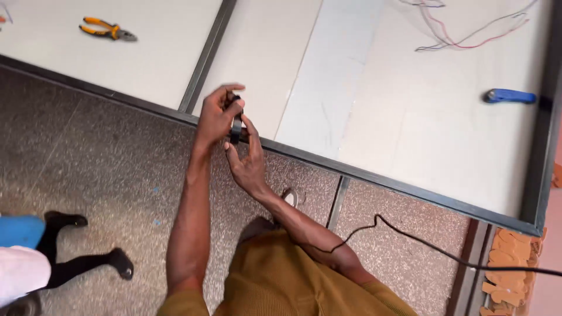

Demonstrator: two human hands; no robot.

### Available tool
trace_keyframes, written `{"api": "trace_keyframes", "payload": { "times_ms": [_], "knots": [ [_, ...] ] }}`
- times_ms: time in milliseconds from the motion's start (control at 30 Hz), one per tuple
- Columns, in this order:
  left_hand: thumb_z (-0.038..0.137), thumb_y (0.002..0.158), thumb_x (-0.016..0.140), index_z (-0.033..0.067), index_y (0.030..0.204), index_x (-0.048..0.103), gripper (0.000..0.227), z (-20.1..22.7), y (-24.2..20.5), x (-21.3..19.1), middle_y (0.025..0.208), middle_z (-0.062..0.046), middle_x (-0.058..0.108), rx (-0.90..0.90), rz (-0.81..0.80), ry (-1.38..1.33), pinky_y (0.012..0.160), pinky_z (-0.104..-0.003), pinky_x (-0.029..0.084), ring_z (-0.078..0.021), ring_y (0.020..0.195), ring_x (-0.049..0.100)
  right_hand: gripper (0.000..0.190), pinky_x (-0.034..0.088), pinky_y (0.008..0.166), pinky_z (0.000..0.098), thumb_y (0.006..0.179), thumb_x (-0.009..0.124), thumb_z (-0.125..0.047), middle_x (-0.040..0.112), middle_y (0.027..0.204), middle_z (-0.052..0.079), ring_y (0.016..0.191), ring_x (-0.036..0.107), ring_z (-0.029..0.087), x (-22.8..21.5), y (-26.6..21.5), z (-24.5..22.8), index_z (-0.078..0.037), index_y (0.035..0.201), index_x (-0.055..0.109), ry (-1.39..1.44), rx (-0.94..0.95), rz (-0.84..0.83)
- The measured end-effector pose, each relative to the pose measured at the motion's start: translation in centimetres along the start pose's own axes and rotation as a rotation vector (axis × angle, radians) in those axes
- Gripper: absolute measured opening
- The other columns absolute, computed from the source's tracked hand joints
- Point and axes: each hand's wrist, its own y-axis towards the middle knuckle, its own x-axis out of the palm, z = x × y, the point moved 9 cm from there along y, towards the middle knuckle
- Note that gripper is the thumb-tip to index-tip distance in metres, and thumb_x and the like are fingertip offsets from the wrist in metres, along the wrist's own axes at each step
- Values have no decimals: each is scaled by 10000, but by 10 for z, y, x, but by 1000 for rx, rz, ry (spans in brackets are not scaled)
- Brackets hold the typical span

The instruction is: The person cuts strips of black electrical tape using a utility knife and then wraps the tape around the ends of several colored wires on a white table. The person handles the tape roll, knife, and wires directly with their hands.

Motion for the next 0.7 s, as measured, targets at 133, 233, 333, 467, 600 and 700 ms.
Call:
{"api": "trace_keyframes", "payload": {
  "times_ms": [133,233,333,467,600,700],
  "knots": [
    [48,1072,819,31,1464,754,398,-8,42,-28,951,-68,644,-4,-123,26,818,-356,598,-166,892,692,678,553,1219,591,1189,658,-145,457,1705,177,1449,617,373,2,36,20,-99,1785,338,-67,22,-31],
    [-19,994,845,11,1362,794,373,-20,68,-31,955,-54,701,-89,-162,61,829,-311,606,-137,885,699,675,591,1037,560,1063,734,-13,674,1239,123,1145,712,335,-12,65,44,-143,1698,544,-211,-33,2],
    [19,984,900,29,1211,836,237,-44,108,-27,918,-60,749,-76,-157,21,817,-306,616,-125,868,720,629,584,974,489,1051,754,-19,700,1107,83,1006,695,300,-25,106,39,-188,1645,633,-335,-128,59],
    [40,999,915,49,1097,833,128,-81,150,-32,867,-88,780,-57,-85,-59,769,-309,634,-148,832,770,561,562,881,477,1068,798,-136,679,1004,47,893,665,270,-22,153,53,-213,1613,685,-560,-192,27],
    [34,1049,857,54,1048,817,45,-73,191,-52,859,-107,795,-4,2,-74,824,-372,645,-180,842,767,605,566,859,454,1100,795,-186,664,963,67,853,661,286,-6,204,43,-163,1678,617,-710,-304,-19],
    [50,1048,854,104,1028,801,78,-63,223,-61,890,-59,825,74,66,-42,861,-369,656,-161,873,798,710,573,836,522,1119,790,-242,664,947,140,850,663,365,3,245,33,-77,1743,494,-901,-379,-13]
  ]
}}
